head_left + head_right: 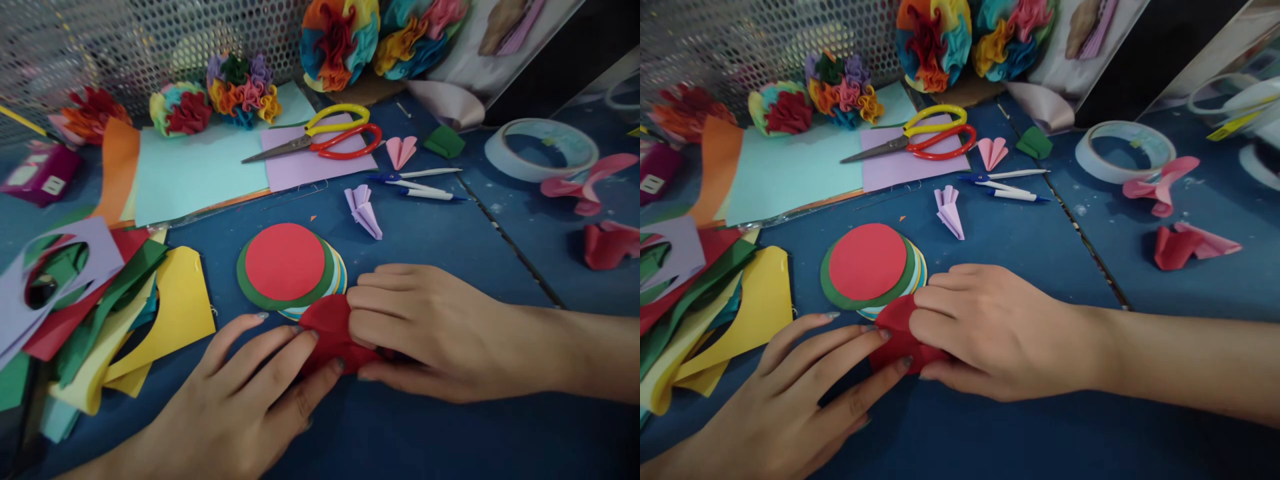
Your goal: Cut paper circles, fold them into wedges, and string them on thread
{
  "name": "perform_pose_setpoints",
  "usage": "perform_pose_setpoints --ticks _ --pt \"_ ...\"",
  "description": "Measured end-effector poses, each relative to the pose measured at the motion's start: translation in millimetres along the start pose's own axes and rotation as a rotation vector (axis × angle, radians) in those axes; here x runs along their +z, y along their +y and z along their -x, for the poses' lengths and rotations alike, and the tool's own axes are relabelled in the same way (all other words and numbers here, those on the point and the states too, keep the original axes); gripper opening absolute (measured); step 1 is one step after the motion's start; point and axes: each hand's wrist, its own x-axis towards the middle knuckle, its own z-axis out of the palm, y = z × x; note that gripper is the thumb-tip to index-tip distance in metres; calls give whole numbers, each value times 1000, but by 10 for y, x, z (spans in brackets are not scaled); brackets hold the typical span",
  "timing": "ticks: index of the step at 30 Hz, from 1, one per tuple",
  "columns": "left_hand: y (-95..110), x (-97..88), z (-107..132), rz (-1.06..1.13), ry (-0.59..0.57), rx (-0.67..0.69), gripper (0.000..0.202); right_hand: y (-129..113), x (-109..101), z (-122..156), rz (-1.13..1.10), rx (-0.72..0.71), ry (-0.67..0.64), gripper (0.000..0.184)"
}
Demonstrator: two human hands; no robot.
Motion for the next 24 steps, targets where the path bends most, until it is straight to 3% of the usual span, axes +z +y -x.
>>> perform_pose_setpoints --ticks 24 --pt "-7 6 5 -13 -14 1 38 14 -17 -6 41 -16 -43 22"
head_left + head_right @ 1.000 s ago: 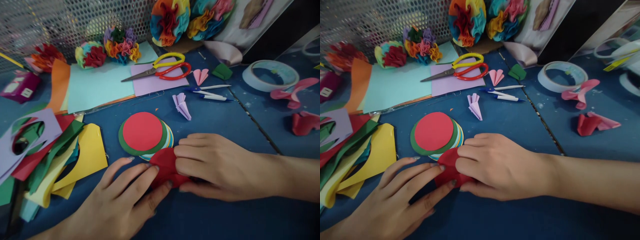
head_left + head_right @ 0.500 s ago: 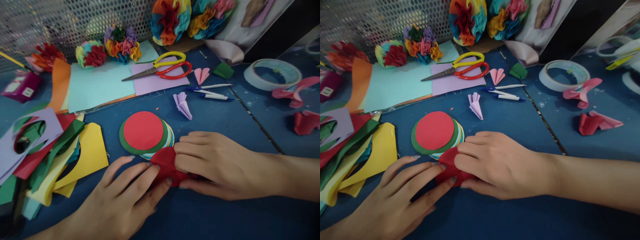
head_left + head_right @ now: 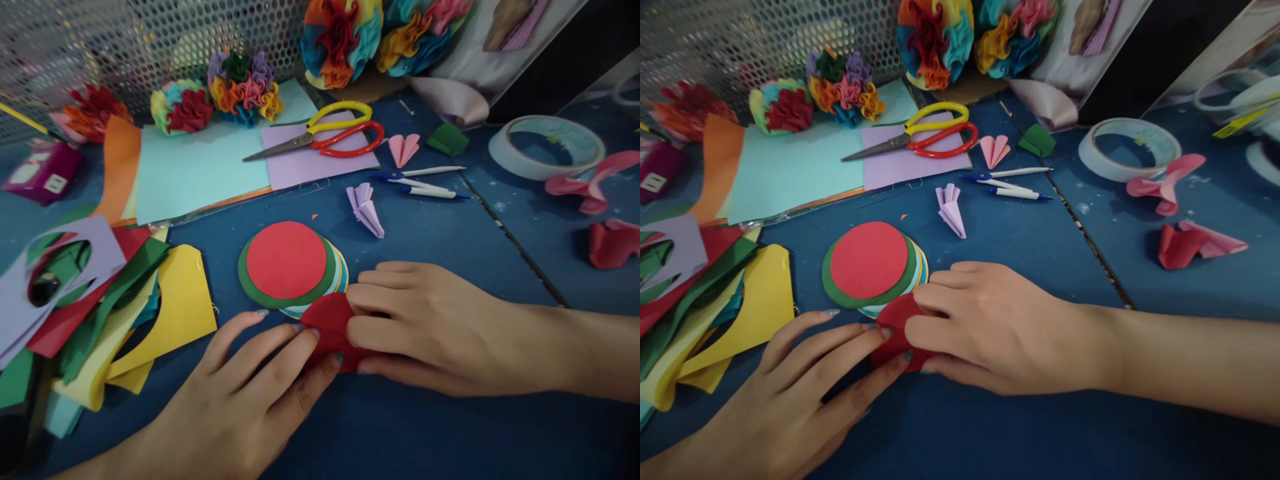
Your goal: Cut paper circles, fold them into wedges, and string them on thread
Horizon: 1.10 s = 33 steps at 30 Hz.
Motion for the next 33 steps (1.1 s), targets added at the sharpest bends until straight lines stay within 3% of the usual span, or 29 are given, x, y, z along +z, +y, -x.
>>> perform_pose_setpoints --ticks 5,11,17,25,33 --pt "65 -105 -18 -116 -57 34 35 8 -8 11 3 -2 -16 22" --pt "61 -224 12 -115 -44 204 28 16 -3 -1 -8 4 -25 22" --pt "-31 -156 -60 3 -118 197 38 22 -7 -24 -120 66 4 23" --pt "68 -142 -141 -39 -144 163 54 68 -81 -26 -596 277 160 15" --pt "161 -163 -353 -130 -148 174 78 70 -46 -30 -524 257 184 8"
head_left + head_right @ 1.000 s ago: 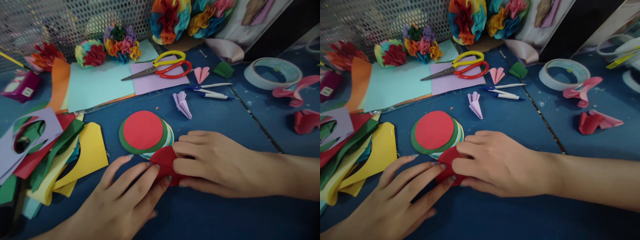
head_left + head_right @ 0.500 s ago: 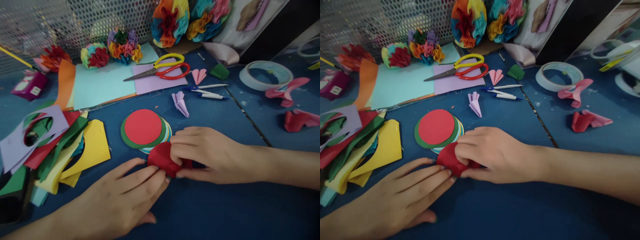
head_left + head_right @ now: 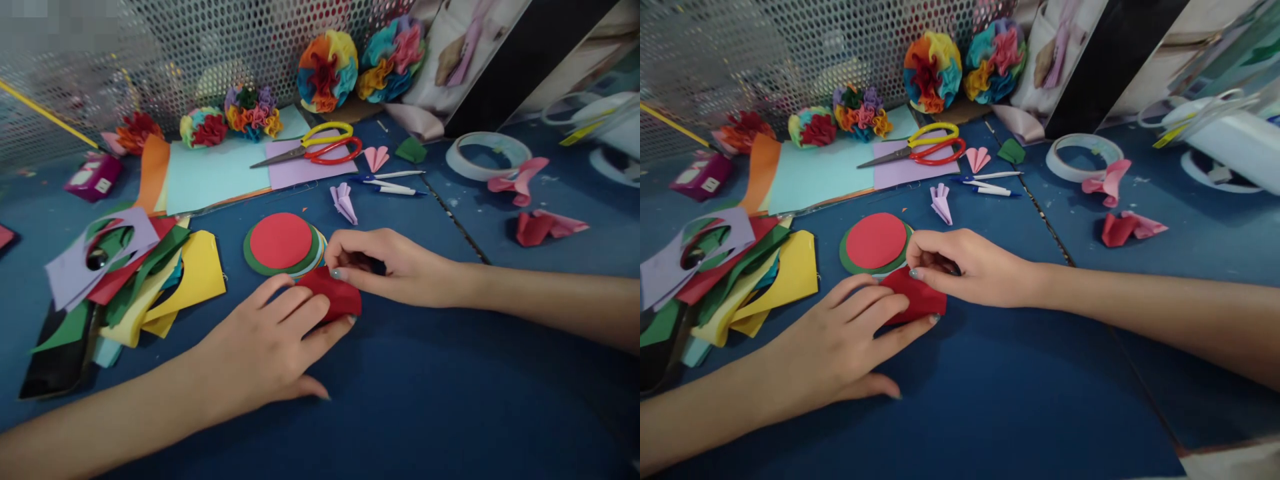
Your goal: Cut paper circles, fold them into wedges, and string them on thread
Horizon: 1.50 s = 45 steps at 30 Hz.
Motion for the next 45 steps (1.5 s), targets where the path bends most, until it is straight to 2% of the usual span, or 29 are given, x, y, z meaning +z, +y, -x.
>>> perform_pose_setpoints --ticks 7,8,11,13,15,16,18,22,26,28,31,34,38,42,45 --pt "178 37 -121 -131 25 -45 78 8 16 9 80 -55 20 12" --pt "172 26 -123 -111 35 -45 73 7 18 14 101 -65 16 14" --pt "98 -56 -103 3 124 -54 41 -2 37 35 191 -102 -26 16" --pt "19 -122 -71 55 210 -122 34 -12 63 52 288 -164 -57 13" --pt "-64 -153 -34 32 274 -229 26 -24 96 68 390 -245 -66 25" --pt "-103 -149 -17 3 281 -283 20 -30 112 74 428 -280 -64 28" --pt "-165 -110 6 -13 243 -381 14 -45 139 81 461 -319 -63 24" --pt "-183 -3 -12 199 161 -535 21 -79 171 92 508 -457 -30 15" --pt "-91 19 -74 492 217 -625 7 -104 163 120 723 -609 50 24" --pt "-50 13 -78 556 262 -609 7 -104 141 136 840 -652 52 29" --pt "-35 23 -27 486 294 -571 8 -89 102 150 915 -732 39 29" --pt "-63 70 50 386 269 -548 9 -69 79 157 857 -768 74 26" --pt "-97 142 93 287 242 -453 10 -55 53 165 753 -792 73 25" --pt "-96 171 96 305 250 -329 36 -34 19 163 699 -790 73 22" --pt "-88 184 115 324 229 -265 42 -9 0 163 670 -781 84 19"
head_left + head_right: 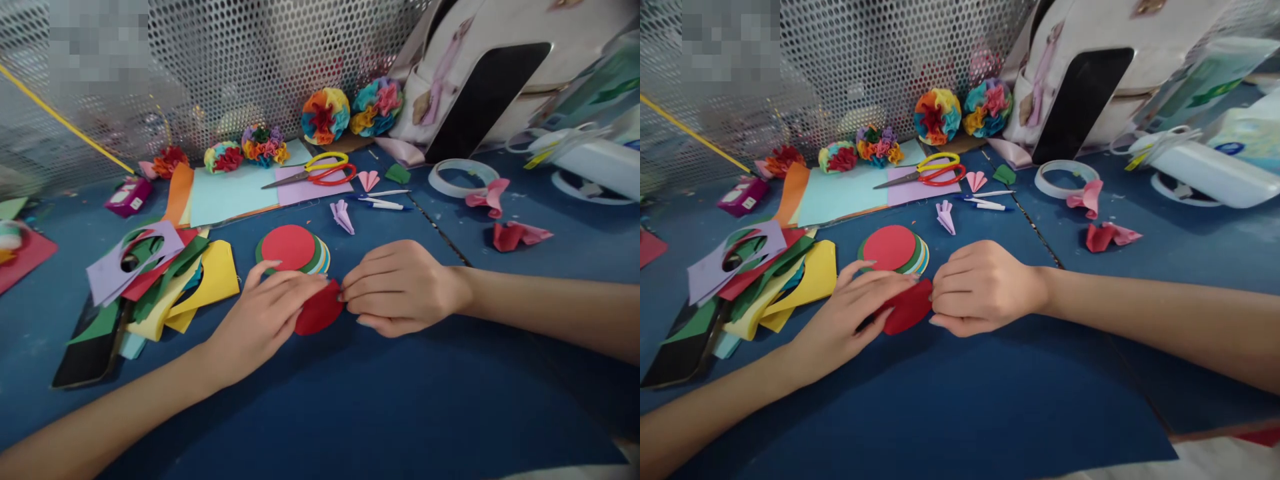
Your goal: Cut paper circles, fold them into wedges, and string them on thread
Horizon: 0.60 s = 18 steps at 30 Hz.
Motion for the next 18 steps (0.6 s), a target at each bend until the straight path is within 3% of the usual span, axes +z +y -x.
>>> perform_pose_setpoints --ticks 5,18 --pt "-2 6 42 22 -37 63 43 8 5 21 -24 -10 -2 17" --pt "-7 -36 18 92 -75 33 40 28 -17 14 -116 71 -25 16"
